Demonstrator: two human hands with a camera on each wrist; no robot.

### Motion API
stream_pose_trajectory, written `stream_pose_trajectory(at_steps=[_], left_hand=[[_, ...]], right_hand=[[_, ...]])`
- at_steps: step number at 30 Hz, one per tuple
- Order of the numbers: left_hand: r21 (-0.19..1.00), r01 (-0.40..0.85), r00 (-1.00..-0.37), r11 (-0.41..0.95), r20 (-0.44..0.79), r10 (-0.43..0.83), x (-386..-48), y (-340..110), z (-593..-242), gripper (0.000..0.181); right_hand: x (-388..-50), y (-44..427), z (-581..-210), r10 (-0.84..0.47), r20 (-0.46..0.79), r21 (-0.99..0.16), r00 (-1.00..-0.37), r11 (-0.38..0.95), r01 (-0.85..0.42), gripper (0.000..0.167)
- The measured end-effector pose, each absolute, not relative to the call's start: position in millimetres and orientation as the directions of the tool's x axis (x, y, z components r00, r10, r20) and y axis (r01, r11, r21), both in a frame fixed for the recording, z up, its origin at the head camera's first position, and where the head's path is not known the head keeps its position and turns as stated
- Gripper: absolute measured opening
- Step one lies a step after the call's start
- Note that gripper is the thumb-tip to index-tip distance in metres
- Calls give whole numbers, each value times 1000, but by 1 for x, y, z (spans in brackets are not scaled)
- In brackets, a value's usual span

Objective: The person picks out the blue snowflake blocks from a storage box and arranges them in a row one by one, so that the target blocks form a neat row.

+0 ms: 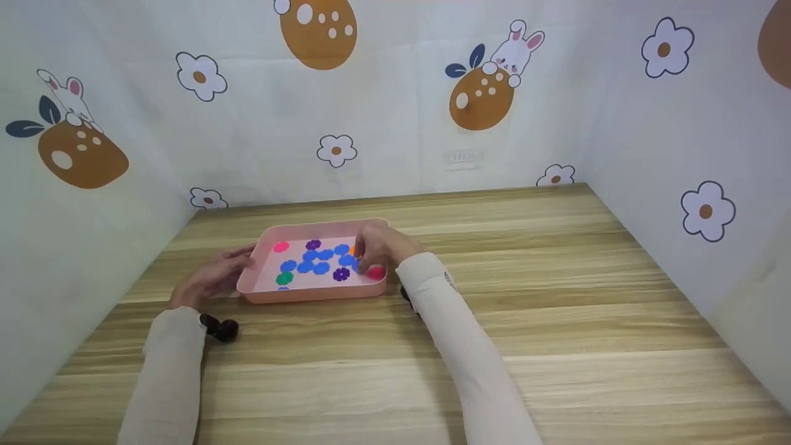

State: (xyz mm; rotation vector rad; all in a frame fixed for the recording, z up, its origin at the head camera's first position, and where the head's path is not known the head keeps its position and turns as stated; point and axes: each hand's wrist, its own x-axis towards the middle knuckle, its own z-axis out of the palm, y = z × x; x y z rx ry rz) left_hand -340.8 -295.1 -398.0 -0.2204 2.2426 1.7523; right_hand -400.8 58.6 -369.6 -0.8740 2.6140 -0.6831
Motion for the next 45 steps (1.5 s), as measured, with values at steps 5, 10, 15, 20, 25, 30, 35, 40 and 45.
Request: stream_pose_trajectory(at_steps=[5,10,15,20,25,30,35,40,45], left_hand=[[924,-286,-950,254,-308,54,-341,-294,-399,59],[942,-233,-961,241,-261,92,-343,-296,-401,58],[949,-203,-964,241,-237,121,-343,-298,-404,56],[947,-200,-964,252,-236,123,-342,-299,-405,56],[953,-199,-962,227,-234,138,-341,-299,-404,56],[956,-234,-956,178,-259,136,-340,-299,-402,59],[945,-249,-955,214,-276,106,-340,-299,-401,63],[945,-222,-961,242,-254,112,-341,-298,-402,65],[940,-227,-961,255,-258,99,-342,-298,-402,64]], right_hand=[[-400,57,-372,-612,-154,-526,-776,716,-460,30],[-401,55,-370,-598,-173,-534,-783,725,-435,32],[-401,53,-372,-591,-183,-532,-786,731,-426,29],[-397,51,-373,-568,-193,-542,-800,741,-396,24],[-396,50,-373,-573,-173,-510,-801,748,-425,24],[-395,48,-373,-580,-161,-462,-799,759,-458,27],[-395,47,-372,-583,-150,-423,-798,768,-481,30],[-396,47,-372,-598,-129,-374,-791,768,-519,29],[-398,49,-372,-620,-106,-372,-777,749,-547,31]])
